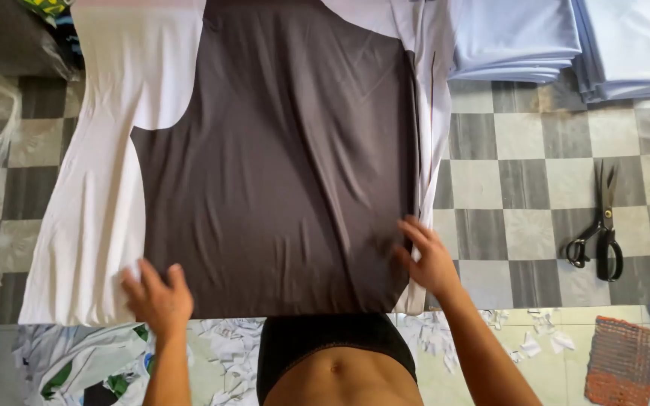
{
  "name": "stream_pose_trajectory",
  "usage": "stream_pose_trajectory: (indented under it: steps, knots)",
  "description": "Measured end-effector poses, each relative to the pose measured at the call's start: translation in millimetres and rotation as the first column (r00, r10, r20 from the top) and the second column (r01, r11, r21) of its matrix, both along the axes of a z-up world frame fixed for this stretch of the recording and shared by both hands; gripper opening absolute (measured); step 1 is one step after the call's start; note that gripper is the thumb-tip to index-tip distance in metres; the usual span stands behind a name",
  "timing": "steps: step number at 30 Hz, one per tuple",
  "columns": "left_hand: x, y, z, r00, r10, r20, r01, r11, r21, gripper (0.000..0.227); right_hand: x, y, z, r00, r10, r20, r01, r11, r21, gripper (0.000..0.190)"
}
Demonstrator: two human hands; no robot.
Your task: The person uses a pair of scissors to cut a large piece of dark brown fabric that is laid out on top of a white sheet. The person carefully follows the edge of the fabric, trimming the excess material and creating a clean, straight edge.
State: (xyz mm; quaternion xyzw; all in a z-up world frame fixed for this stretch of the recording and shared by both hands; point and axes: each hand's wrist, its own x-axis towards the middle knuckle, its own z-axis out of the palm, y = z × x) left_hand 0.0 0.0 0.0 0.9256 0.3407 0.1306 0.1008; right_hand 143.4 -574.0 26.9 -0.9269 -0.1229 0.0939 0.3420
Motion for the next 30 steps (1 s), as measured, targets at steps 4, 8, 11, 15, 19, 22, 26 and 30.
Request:
stream_pose_trajectory:
  steps: [4, 8, 11, 15, 19, 22, 26, 30]
  knots:
    - [3.5, -23.4, 9.2, 0.963, 0.012, -0.270, -0.051, 0.990, -0.135, 0.084, 30.0, -26.3, -21.7, 0.966, 0.205, 0.158, -0.138, 0.924, -0.356, 0.063]
    - [-20.2, 1.6, 1.9, 0.964, -0.048, -0.261, 0.053, 0.999, 0.013, 0.086, -73.3, -110.0, -96.9, 0.918, 0.312, -0.245, -0.396, 0.703, -0.591, 0.020]
    - [-23.7, 39.4, -0.9, 0.959, -0.164, -0.233, 0.173, 0.985, 0.018, 0.085, -86.6, -93.1, -70.8, 0.649, 0.446, -0.616, -0.754, 0.484, -0.444, 0.043]
    - [-9.2, 51.8, -8.5, 0.961, -0.144, -0.236, 0.131, 0.989, -0.069, 0.076, -7.2, -42.9, -33.1, 0.999, -0.012, -0.039, 0.008, 0.995, -0.102, 0.061]
    - [-6.7, 33.3, -3.4, 0.972, -0.087, -0.220, 0.082, 0.996, -0.031, 0.078, 44.7, -54.6, -29.3, 0.984, 0.044, 0.170, -0.005, 0.975, -0.221, 0.073]
    - [-9.6, 33.8, -7.1, 0.975, -0.107, -0.193, 0.118, 0.992, 0.050, 0.079, 31.1, -107.4, -35.4, 0.939, 0.042, 0.341, 0.114, 0.898, -0.424, 0.076]
    - [-24.4, 34.8, -4.2, 0.994, -0.072, -0.081, 0.080, 0.992, 0.100, 0.079, 0.7, -214.0, -70.6, 0.927, -0.367, 0.073, 0.305, 0.629, -0.715, 0.099]
    - [-21.6, 52.6, -19.6, 0.993, 0.107, -0.052, -0.102, 0.990, 0.093, 0.083, 33.7, -181.3, -99.9, 0.890, -0.145, 0.432, 0.403, 0.692, -0.599, 0.084]
